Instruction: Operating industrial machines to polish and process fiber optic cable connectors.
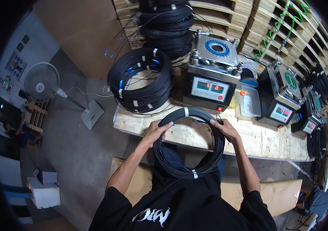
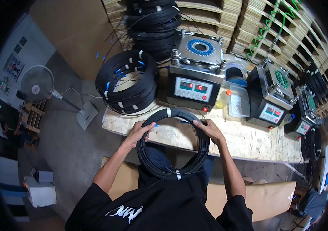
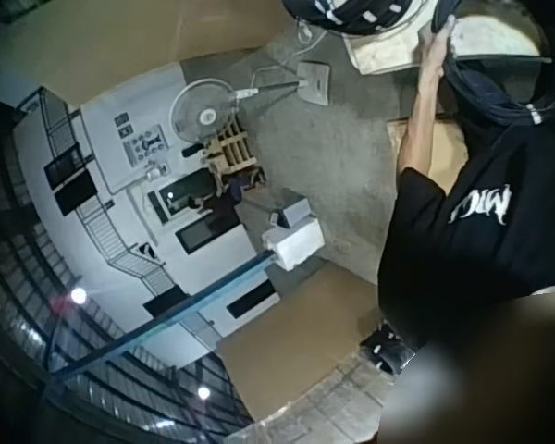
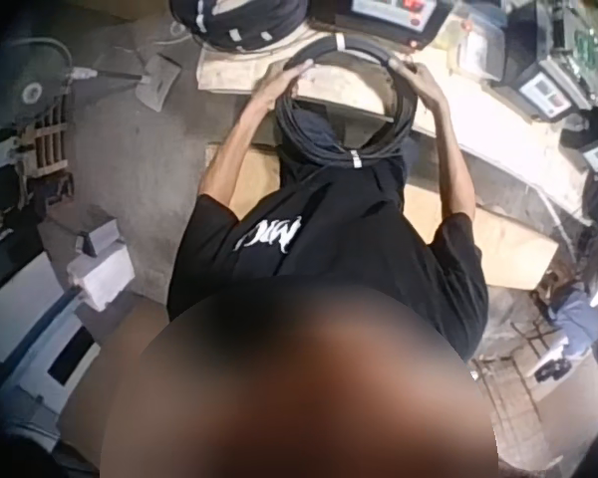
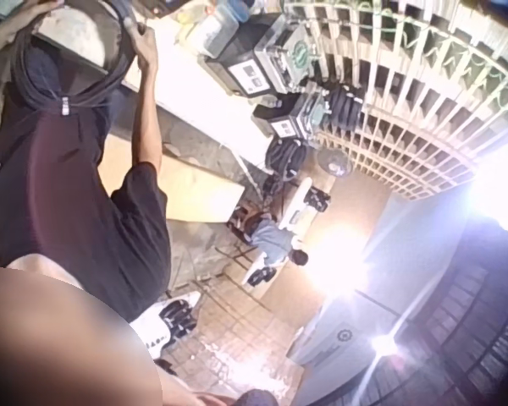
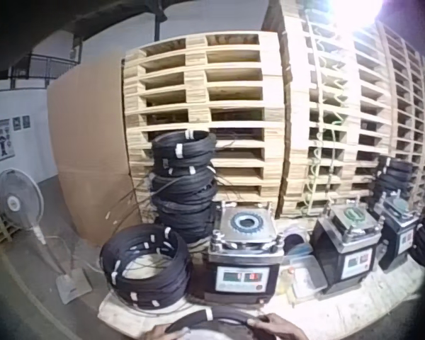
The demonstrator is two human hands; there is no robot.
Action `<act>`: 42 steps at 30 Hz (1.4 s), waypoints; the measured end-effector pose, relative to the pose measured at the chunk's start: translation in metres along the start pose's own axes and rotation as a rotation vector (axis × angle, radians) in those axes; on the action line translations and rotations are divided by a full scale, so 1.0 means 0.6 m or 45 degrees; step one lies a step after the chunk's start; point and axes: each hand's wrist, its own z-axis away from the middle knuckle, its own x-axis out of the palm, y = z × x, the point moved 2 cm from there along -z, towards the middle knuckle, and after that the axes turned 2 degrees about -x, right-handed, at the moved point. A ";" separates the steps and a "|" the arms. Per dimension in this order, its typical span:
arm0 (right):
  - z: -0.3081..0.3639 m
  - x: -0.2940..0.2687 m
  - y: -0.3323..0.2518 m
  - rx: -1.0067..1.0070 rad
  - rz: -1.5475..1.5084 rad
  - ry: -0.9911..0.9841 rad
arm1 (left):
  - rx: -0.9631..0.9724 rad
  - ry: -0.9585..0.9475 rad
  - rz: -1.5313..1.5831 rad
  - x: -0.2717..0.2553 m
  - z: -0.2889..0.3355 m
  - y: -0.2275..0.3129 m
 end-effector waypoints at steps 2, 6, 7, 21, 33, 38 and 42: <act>0.004 0.010 -0.046 -0.081 -0.024 -0.013 | 0.044 0.026 0.026 -0.010 0.025 0.029; -0.029 0.050 -0.159 -0.215 0.077 -0.030 | 0.147 0.211 0.067 -0.069 0.082 0.096; -0.040 0.060 -0.196 -0.245 0.133 -0.022 | 0.184 0.275 0.090 -0.088 0.095 0.120; -0.456 0.136 -0.513 -0.227 0.261 0.028 | 0.178 0.256 -0.053 -0.419 -0.147 0.406; -0.589 0.150 -0.482 -0.313 0.549 0.198 | 0.082 0.419 -0.333 -0.467 -0.241 0.406; -0.573 0.167 -0.488 -0.458 0.673 0.345 | 0.525 0.704 -0.699 -0.471 -0.248 0.406; -0.566 0.158 -0.494 -0.486 0.807 0.366 | 0.436 0.791 -0.995 -0.455 -0.256 0.421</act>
